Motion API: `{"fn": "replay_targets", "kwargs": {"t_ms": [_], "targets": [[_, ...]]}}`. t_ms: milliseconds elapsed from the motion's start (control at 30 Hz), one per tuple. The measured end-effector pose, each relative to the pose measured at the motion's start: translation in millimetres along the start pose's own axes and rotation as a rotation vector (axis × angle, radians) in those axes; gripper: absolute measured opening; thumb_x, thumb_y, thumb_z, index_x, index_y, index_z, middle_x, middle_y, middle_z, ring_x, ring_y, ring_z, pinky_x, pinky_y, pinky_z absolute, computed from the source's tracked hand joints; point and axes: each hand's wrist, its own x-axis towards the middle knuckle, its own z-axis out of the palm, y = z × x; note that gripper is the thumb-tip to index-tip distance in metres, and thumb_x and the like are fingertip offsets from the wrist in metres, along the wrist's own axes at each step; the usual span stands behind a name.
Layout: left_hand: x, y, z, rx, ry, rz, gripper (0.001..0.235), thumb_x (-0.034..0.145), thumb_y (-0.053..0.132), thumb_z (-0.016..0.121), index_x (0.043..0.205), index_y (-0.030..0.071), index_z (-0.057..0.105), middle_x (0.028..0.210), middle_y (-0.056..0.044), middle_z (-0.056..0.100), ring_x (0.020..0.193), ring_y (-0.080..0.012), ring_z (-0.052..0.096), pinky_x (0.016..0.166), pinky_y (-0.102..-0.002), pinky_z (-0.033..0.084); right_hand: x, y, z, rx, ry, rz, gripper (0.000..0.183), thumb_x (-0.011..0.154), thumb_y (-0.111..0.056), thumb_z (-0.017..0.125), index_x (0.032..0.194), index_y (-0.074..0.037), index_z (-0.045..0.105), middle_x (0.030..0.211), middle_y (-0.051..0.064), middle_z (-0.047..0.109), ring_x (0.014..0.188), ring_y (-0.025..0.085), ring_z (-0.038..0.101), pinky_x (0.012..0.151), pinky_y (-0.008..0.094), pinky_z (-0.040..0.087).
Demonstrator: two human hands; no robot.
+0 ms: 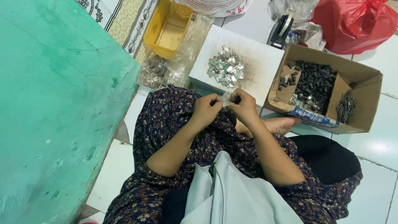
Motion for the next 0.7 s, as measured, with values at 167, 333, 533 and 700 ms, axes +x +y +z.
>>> {"fn": "replay_targets", "kwargs": {"t_ms": [167,333,533,700], "targets": [[-13.1,-5.4,9.7,-0.237,-0.062,-0.039,0.004,0.073,0.009,0.064,0.077,0.011,0.062,0.07,-0.006,0.057,0.076,-0.0207,0.057,0.072,-0.032,0.047,-4.3,-14.9,-0.1,0.107,0.061,0.032,0.034,0.071,0.0,0.078,0.102,-0.005,0.065,0.081,0.013,0.064,0.078,0.027,0.068,0.065,0.04,0.059],[-3.2,-9.4,1.9,0.211,0.266,0.195,0.019,0.07,0.005,0.072,0.073,0.009,0.054,0.063,-0.017,0.061,0.064,-0.0392,0.066,0.059,-0.043,0.05,-14.3,-26.6,5.4,0.176,0.036,-0.141,0.03,0.076,0.01,0.072,0.101,-0.007,0.072,0.088,0.015,0.071,0.089,0.03,0.071,0.082,0.045,0.057],[-0.1,6.9,-18.1,0.314,0.242,0.126,0.035,0.07,-0.008,0.076,0.089,0.011,0.053,0.083,-0.007,0.06,0.079,-0.0328,0.067,0.07,-0.042,0.056,-12.1,-18.8,2.7,0.629,-0.316,-0.017,0.01,0.077,0.001,0.065,0.082,-0.003,0.073,0.064,0.003,0.063,0.061,0.009,0.053,0.06,0.023,0.043],[-1.0,0.5,-13.7,0.341,0.059,-0.038,0.03,0.074,0.003,0.072,0.1,0.015,0.063,0.086,-0.008,0.072,0.078,-0.0281,0.075,0.073,-0.039,0.058,-22.9,-29.9,-0.2,0.48,-0.314,-0.031,0.045,0.069,0.001,0.086,0.106,-0.007,0.061,0.085,0.001,0.072,0.073,0.011,0.065,0.068,0.022,0.049]]}}
